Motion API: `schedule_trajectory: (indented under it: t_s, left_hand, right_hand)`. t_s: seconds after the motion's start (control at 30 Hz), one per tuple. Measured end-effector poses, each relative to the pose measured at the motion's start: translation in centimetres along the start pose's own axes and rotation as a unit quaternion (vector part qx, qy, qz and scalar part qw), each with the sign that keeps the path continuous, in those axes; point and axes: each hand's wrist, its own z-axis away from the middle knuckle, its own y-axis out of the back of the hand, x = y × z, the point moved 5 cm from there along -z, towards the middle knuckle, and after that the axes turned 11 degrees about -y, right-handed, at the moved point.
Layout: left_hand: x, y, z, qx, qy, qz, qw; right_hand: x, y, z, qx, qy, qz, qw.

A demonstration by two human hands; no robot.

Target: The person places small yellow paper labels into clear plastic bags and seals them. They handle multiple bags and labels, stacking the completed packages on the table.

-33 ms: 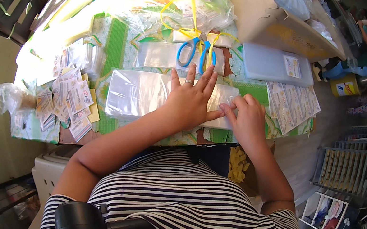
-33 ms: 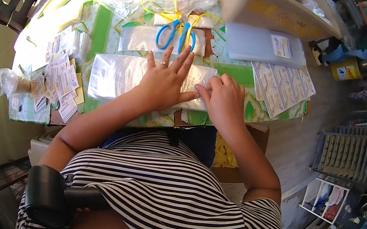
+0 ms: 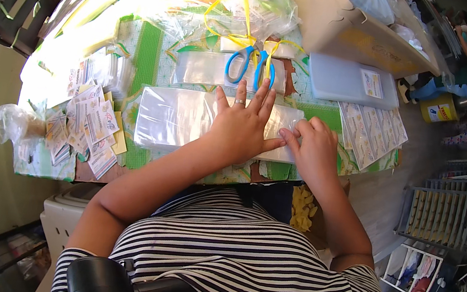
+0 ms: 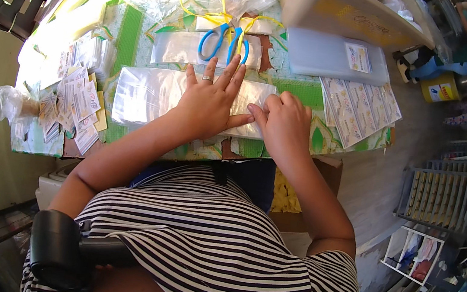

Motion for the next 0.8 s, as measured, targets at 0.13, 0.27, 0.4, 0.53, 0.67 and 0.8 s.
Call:
schedule_trajectory:
  t_s: [0.13,0.27,0.4,0.53,0.67,0.8]
  left_hand:
    - [-0.4,-0.2,-0.2,-0.011,0.038,-0.002,0.999]
    - [-0.2,-0.2,-0.1,0.022,0.017,-0.035,0.999]
    - [-0.3,-0.2,0.4,0.069,-0.004,-0.015,0.997]
    - [0.8,0.1,1.2,0.119,-0.095,0.007,0.988]
    - [1.8,-0.3,1.3,0.09,-0.112,0.014,0.989]
    - [1.9,-0.2,1.3,0.082,-0.093,0.001,0.992]
  right_hand:
    - [0.3,-0.7,-0.5,-0.012,0.008,-0.049,0.999]
    - [2.0,-1.5,-0.9,-0.138,-0.029,-0.274,0.951]
    - [2.6,-1.0,0.0,-0.117,-0.082,-0.299,0.943]
    - [0.6,1.0,2.3,0.04,0.019,-0.081,0.996]
    - [0.2,-0.1,2.9,-0.01,-0.029,-0.091,0.995]
    - [2.1,-1.5,2.2,-0.118,-0.084,-0.251,0.957]
